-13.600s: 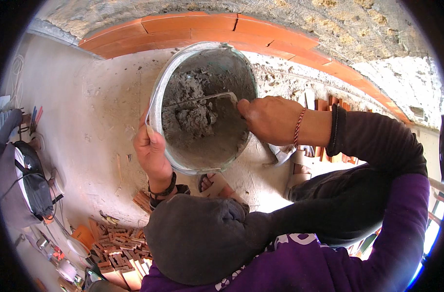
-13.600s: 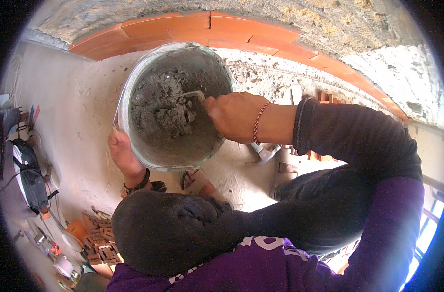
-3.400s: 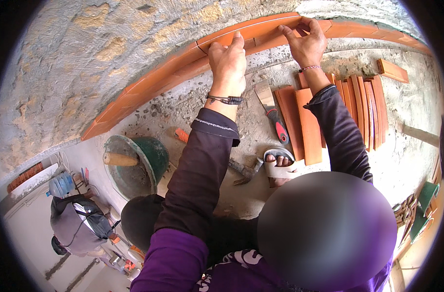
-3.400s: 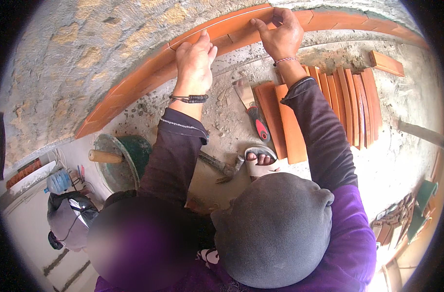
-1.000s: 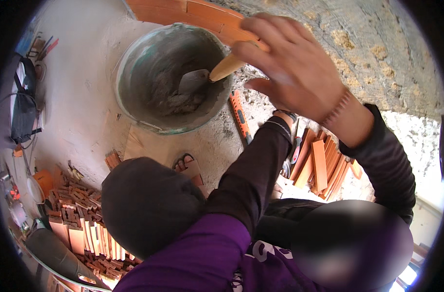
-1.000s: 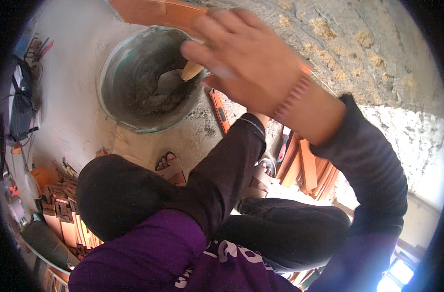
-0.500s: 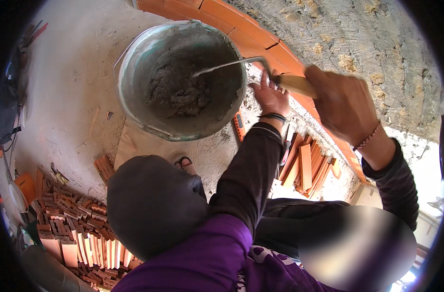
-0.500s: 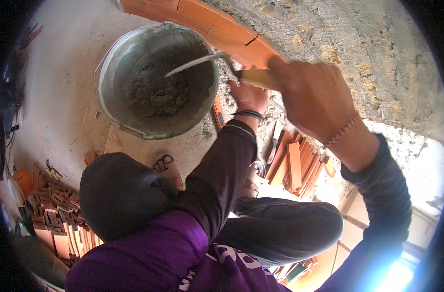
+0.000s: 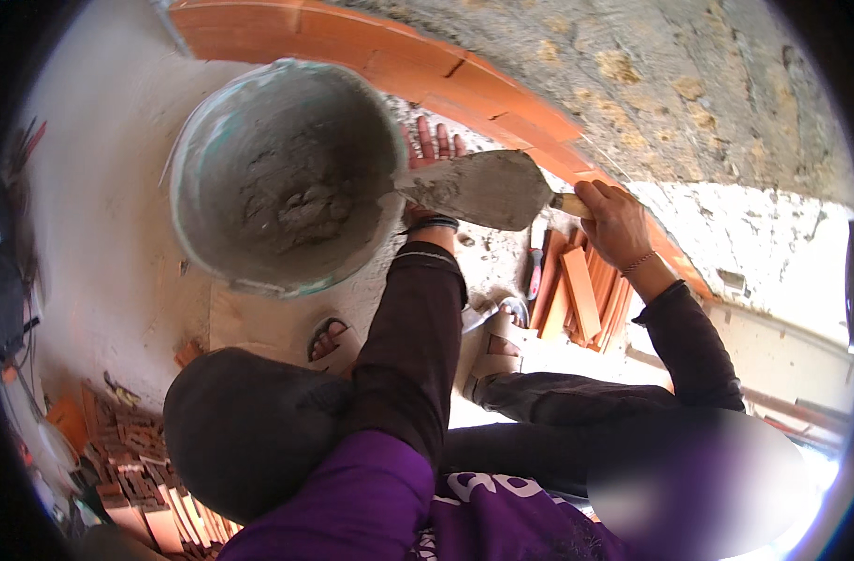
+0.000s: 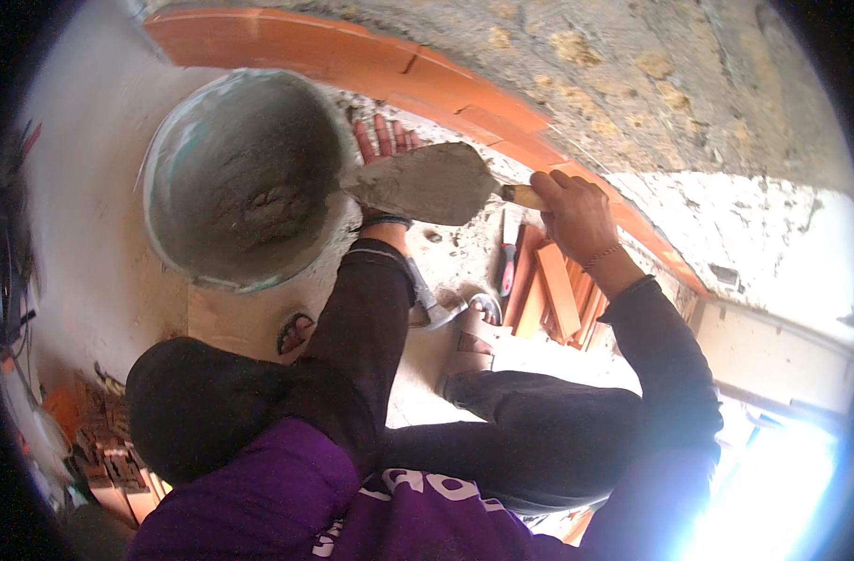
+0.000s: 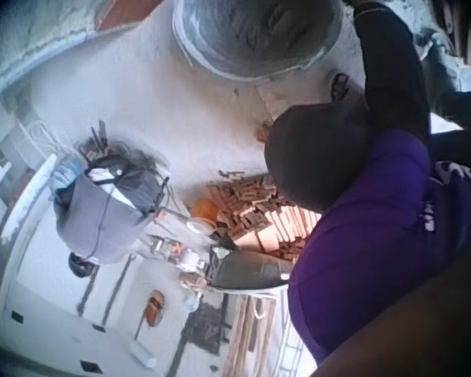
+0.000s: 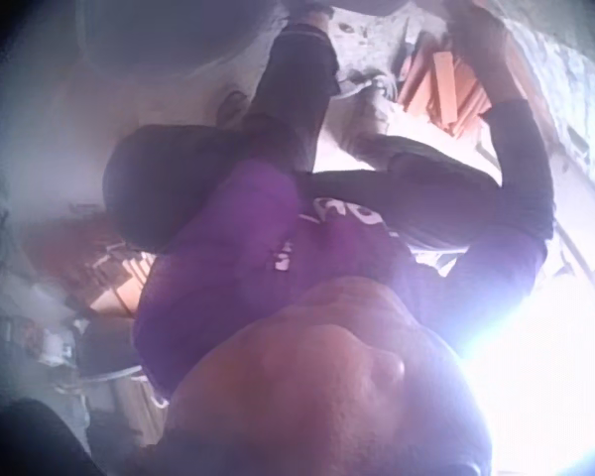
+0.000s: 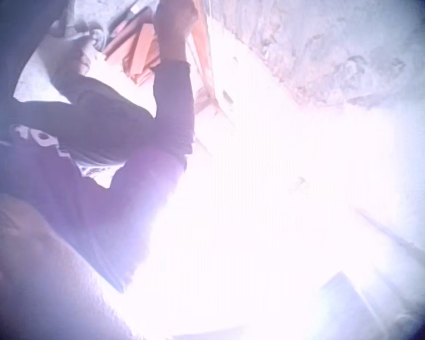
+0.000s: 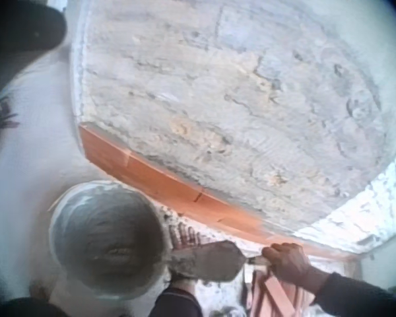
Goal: The person scoops cement from a bucket with a trowel, applies it to a curved wall, and places terracotta tiles along the curve. They adjust tile positions by hand and tap them with a hammer to secure placement.
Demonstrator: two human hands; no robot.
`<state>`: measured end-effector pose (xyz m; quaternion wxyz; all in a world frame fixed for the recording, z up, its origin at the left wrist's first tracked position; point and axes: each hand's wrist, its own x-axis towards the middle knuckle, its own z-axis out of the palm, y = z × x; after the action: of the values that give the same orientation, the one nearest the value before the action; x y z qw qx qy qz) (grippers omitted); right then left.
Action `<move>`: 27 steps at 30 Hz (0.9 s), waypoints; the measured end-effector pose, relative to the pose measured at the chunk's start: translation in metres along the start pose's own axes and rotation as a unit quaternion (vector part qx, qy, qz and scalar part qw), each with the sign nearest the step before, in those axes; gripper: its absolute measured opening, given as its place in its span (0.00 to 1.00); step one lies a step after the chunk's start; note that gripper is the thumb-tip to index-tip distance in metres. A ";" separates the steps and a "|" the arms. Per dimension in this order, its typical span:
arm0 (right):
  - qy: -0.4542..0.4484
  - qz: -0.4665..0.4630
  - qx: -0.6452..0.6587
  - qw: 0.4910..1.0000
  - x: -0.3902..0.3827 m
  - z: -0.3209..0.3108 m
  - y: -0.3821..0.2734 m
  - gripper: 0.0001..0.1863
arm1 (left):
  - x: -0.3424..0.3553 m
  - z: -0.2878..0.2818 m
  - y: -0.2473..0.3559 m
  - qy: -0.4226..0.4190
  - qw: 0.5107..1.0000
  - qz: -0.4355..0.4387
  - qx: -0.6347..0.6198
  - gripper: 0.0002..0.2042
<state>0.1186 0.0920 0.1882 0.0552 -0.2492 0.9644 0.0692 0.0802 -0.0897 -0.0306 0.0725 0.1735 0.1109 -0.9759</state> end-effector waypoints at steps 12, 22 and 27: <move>-0.055 0.243 0.009 0.968 -0.038 -0.108 0.069 0.16 | 0.001 0.064 -0.091 0.105 0.966 -0.158 0.176 0.46; -0.204 0.179 -0.167 0.948 0.022 -0.147 0.032 0.17 | 0.012 0.091 -0.112 0.136 0.962 -0.159 0.177 0.45; -0.245 0.219 -0.223 0.918 0.056 -0.158 0.019 0.15 | 0.024 0.085 -0.117 0.184 0.956 -0.162 0.164 0.32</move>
<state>0.0492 0.0566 0.3380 0.2160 -0.0130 0.9109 0.3513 0.0095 0.0002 0.0607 -0.1373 0.3392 -0.0130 -0.9305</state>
